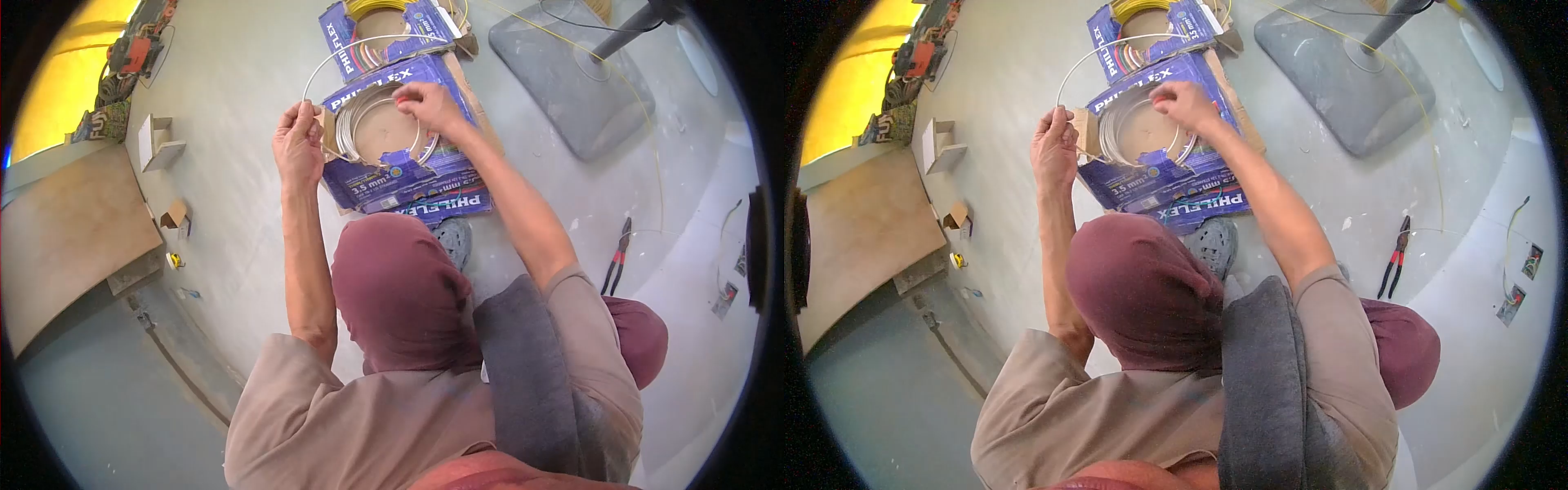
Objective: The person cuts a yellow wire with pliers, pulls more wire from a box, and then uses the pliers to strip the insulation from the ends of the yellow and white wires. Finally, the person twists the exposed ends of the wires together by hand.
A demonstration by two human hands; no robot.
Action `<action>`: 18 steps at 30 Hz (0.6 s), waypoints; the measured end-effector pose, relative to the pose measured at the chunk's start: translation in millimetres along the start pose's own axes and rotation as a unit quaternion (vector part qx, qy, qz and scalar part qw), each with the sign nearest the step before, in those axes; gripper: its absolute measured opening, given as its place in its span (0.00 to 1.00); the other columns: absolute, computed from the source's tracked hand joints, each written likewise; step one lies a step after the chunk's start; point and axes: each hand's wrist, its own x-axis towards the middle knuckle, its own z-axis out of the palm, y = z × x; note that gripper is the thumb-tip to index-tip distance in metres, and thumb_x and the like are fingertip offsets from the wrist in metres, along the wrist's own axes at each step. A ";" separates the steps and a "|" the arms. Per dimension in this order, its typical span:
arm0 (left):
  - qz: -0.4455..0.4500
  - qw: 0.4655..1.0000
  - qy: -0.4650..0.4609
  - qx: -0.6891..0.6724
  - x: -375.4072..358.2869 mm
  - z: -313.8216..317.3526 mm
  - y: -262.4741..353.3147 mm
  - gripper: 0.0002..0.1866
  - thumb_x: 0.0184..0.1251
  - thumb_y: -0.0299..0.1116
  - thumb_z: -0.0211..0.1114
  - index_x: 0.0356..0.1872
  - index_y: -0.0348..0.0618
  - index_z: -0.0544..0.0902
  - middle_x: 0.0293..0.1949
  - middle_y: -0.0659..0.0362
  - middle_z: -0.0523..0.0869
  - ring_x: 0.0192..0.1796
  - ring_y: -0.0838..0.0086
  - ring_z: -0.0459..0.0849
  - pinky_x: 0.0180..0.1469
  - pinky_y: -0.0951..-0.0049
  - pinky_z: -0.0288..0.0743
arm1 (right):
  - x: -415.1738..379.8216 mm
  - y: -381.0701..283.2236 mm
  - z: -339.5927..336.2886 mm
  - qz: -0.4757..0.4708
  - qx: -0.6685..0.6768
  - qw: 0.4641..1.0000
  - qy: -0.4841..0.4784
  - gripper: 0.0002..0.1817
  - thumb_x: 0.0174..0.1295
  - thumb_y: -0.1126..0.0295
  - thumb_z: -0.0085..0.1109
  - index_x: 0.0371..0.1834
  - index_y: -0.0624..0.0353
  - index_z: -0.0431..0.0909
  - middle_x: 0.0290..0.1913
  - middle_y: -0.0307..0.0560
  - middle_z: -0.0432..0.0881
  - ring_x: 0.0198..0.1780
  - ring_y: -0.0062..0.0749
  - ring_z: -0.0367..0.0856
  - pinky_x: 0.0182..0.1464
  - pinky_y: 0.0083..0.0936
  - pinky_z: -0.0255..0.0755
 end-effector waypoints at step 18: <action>-0.010 1.000 -0.006 0.004 -15.8 4.2 2.1 0.07 0.78 0.28 0.65 0.50 0.37 0.82 0.37 0.60 0.85 0.27 0.85 0.72 0.31 0.83 0.66 | 110.8 -45.4 -56.9 0.220 0.058 0.973 0.048 0.28 0.72 0.53 0.62 0.56 0.73 0.77 0.41 0.50 0.86 0.32 0.28 0.85 0.35 0.28 0.80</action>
